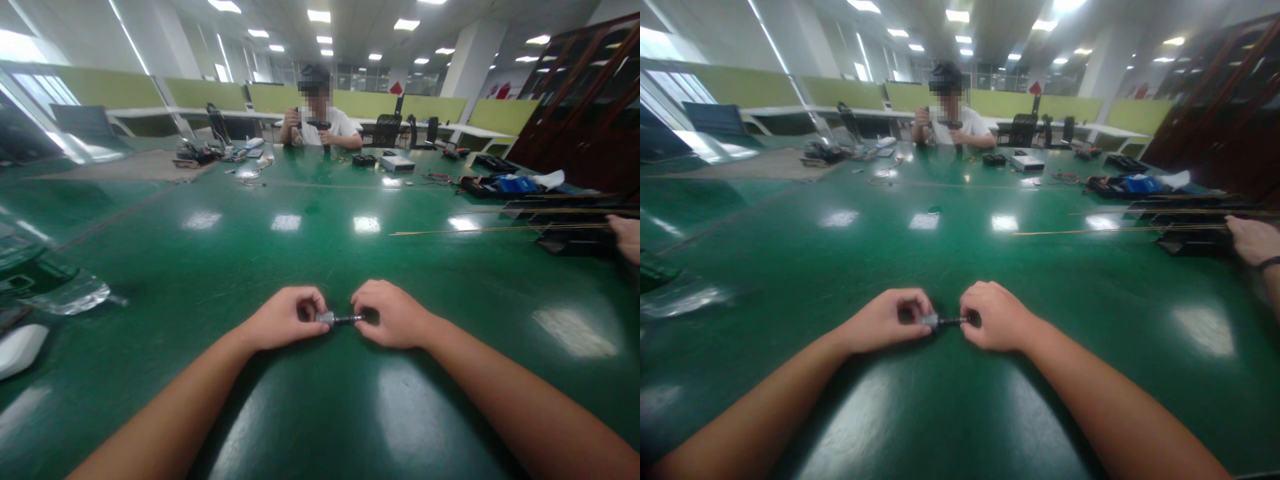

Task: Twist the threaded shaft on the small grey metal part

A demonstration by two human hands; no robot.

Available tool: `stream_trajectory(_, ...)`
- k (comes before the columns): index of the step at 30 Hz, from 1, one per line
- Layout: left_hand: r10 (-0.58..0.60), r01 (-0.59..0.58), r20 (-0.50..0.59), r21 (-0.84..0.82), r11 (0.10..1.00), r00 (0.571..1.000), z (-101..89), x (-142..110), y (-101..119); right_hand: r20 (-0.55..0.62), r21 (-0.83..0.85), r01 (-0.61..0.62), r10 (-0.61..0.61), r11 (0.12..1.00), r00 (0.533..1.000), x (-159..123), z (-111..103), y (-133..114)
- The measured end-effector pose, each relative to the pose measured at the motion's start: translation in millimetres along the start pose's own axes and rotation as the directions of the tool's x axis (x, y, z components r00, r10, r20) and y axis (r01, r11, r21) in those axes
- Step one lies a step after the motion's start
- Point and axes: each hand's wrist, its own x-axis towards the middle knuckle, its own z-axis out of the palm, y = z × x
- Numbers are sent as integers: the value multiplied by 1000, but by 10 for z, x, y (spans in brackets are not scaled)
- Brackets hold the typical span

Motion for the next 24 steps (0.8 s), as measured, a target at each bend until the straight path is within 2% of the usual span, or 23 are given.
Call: stream_trajectory(24,-8,8,10,23,1000,1000,-6,1,4,-12,-9,31,-31,999,999,-16,-12,58)
